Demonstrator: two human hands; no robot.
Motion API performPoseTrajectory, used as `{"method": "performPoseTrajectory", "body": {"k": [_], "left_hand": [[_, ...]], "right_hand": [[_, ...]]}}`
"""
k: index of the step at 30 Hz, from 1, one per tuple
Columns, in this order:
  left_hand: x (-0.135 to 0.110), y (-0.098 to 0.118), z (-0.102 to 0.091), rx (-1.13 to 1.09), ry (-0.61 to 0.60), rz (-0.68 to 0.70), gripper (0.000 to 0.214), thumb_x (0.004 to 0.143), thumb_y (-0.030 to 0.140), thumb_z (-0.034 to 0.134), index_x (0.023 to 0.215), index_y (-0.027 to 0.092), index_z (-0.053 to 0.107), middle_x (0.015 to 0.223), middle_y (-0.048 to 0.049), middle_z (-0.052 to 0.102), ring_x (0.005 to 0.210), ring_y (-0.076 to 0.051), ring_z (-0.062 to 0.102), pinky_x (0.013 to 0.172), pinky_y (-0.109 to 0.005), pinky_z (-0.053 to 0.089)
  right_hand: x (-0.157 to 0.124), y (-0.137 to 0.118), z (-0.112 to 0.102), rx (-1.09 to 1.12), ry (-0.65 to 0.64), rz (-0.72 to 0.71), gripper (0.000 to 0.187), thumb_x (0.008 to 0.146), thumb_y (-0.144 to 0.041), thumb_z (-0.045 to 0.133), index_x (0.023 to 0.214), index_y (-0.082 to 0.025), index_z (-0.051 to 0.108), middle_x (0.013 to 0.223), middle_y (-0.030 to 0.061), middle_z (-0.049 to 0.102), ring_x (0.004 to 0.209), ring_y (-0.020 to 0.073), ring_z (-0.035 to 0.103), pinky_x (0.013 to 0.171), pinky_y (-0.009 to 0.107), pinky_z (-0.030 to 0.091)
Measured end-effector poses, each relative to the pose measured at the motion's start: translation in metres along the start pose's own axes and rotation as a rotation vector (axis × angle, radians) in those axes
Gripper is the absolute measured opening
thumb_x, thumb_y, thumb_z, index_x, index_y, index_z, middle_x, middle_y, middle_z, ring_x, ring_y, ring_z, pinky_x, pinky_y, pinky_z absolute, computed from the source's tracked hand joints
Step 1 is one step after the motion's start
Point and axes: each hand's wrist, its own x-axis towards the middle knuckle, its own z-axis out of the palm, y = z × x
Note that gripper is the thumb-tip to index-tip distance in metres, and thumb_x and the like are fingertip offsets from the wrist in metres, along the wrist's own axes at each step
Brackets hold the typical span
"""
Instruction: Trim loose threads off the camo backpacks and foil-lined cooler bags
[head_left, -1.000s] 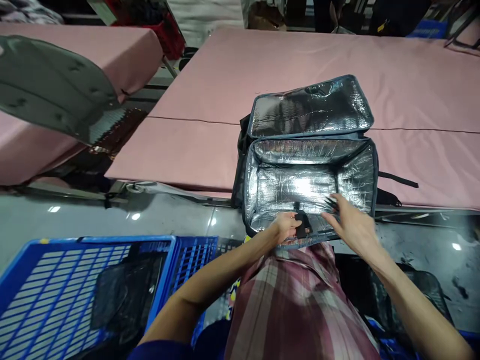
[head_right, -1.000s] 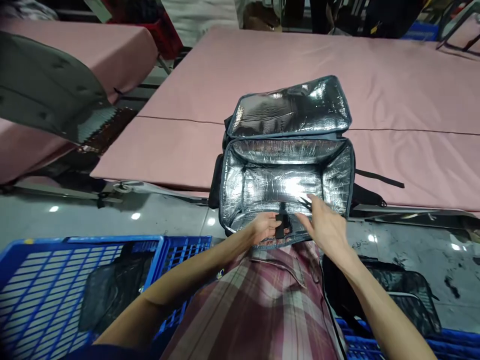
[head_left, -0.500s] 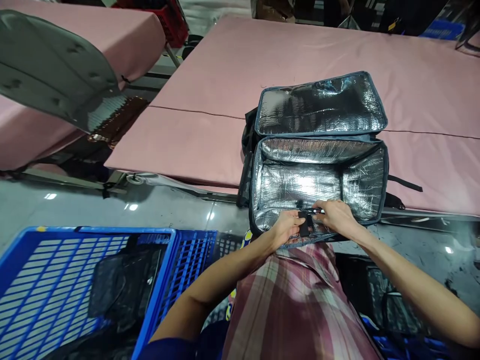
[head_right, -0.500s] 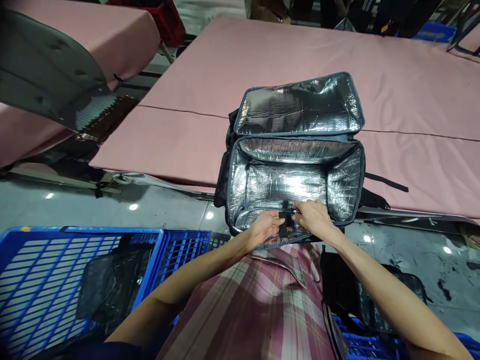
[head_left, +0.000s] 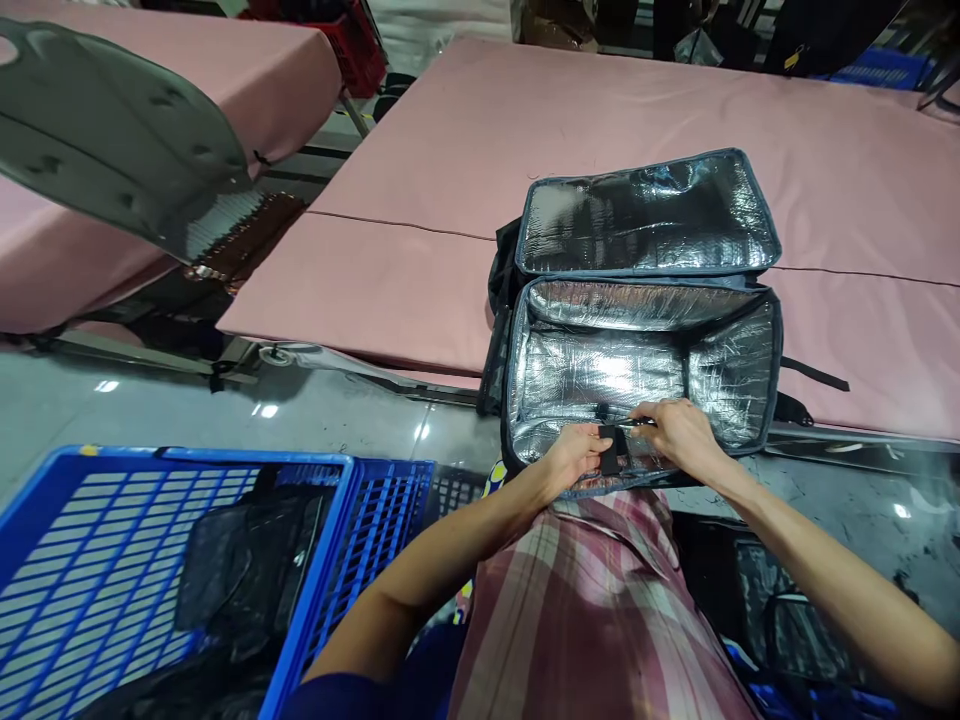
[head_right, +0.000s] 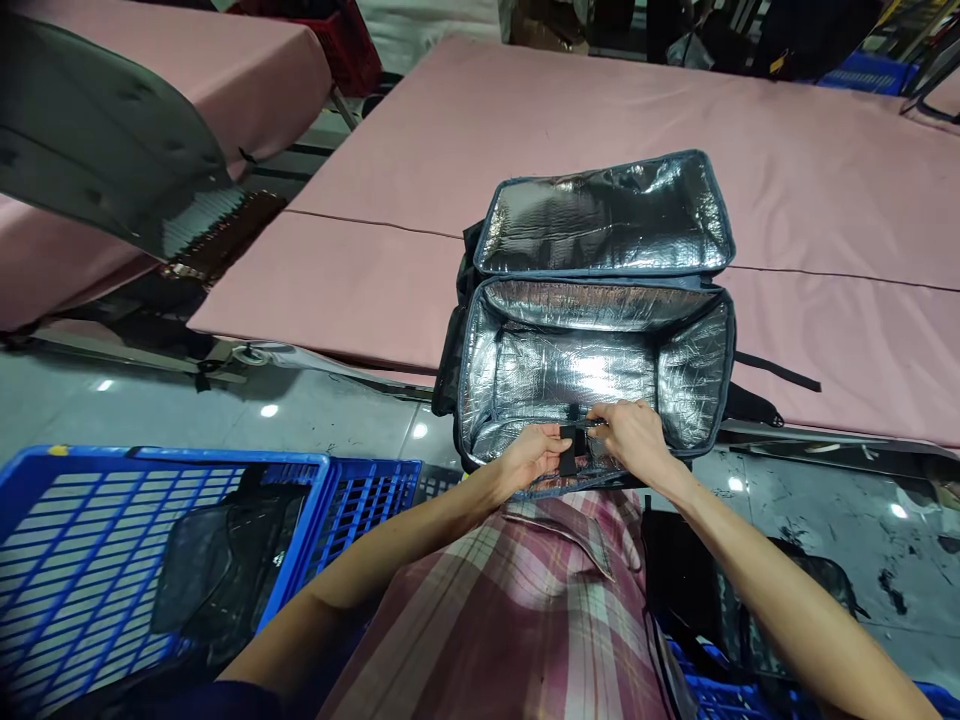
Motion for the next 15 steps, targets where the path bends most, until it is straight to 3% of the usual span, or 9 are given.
{"method": "performPoseTrajectory", "body": {"k": [6, 10, 12, 15], "left_hand": [[-0.001, -0.001, -0.001, -0.004, -0.003, 0.014, 0.010, 0.071, 0.000, 0.060, 0.079, 0.007, 0.061, 0.071, -0.0071, 0.064, 0.061, -0.015, 0.063, 0.065, -0.030, 0.053], [-0.002, 0.000, -0.001, 0.017, -0.030, 0.009, 0.008, 0.074, 0.006, 0.060, 0.081, 0.009, 0.060, 0.070, -0.0068, 0.064, 0.061, -0.015, 0.063, 0.064, -0.030, 0.053], [-0.003, 0.000, 0.001, 0.041, -0.025, 0.022, 0.006, 0.076, 0.008, 0.057, 0.081, 0.009, 0.059, 0.070, -0.0066, 0.063, 0.060, -0.014, 0.063, 0.065, -0.029, 0.052], [-0.004, -0.001, 0.002, 0.066, -0.011, 0.036, 0.005, 0.077, 0.008, 0.054, 0.080, 0.009, 0.058, 0.066, -0.0062, 0.062, 0.055, -0.013, 0.061, 0.062, -0.028, 0.051]], "right_hand": [[0.005, -0.003, -0.011, 0.016, -0.053, 0.018, 0.024, 0.079, -0.027, 0.055, 0.099, -0.024, 0.068, 0.079, 0.0052, 0.069, 0.077, 0.0207, 0.062, 0.071, 0.029, 0.040], [0.020, 0.006, -0.025, 0.326, -0.004, 0.059, 0.030, 0.076, -0.037, 0.060, 0.102, -0.023, 0.064, 0.091, 0.0041, 0.068, 0.081, 0.0193, 0.061, 0.065, 0.026, 0.041], [0.024, 0.009, -0.020, 0.516, -0.035, 0.107, 0.029, 0.073, -0.035, 0.063, 0.097, -0.018, 0.064, 0.088, 0.0059, 0.068, 0.077, 0.0183, 0.060, 0.063, 0.025, 0.041], [0.021, 0.006, 0.006, 0.630, -0.170, 0.155, 0.017, 0.073, -0.030, 0.061, 0.079, -0.014, 0.063, 0.063, 0.0031, 0.063, 0.055, 0.0133, 0.055, 0.051, 0.023, 0.039]]}}
